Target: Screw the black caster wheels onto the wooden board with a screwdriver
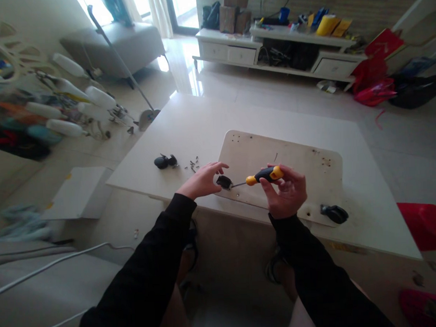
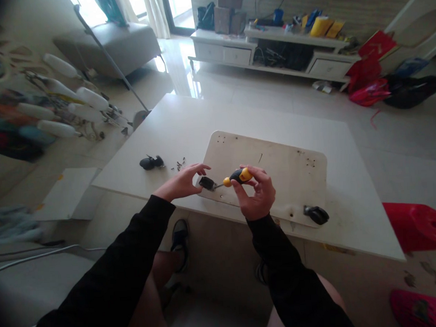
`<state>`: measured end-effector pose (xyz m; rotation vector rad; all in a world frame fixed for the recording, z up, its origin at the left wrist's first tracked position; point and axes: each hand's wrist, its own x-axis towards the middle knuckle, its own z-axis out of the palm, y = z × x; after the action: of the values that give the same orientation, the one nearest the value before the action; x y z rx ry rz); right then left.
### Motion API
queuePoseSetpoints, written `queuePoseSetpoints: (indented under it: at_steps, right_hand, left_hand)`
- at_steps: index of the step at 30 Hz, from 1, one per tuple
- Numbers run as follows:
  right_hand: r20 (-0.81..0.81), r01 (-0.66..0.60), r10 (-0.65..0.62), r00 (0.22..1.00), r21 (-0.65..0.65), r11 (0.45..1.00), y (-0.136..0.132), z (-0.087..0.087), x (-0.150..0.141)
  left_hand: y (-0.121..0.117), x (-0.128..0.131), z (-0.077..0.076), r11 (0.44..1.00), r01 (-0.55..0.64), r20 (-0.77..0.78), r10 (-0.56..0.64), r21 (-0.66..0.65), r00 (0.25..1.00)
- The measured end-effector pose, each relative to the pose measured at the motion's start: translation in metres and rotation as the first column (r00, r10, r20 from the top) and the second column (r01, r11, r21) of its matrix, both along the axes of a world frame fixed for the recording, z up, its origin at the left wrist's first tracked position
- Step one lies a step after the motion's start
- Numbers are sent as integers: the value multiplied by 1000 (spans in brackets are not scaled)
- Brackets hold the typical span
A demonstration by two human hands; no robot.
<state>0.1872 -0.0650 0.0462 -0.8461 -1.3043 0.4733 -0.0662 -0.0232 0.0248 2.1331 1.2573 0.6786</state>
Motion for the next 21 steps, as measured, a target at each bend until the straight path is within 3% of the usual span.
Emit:
queuePoseSetpoints:
  at_steps: [10, 15, 21]
  right_hand:
    - [48, -31, 33, 998, -36, 999, -3, -5, -6]
    - [64, -76, 75, 995, 13, 997, -1, -5, -7]
    - [223, -150, 128, 966, 82, 985, 2, -7, -5]
  left_hand:
    - [2, 1, -4, 999, 22, 1, -22, 31, 1000]
    - [5, 1, -6, 999, 42, 24, -43, 25, 999]
    - [7, 3, -4, 998, 54, 19, -54, 25, 998]
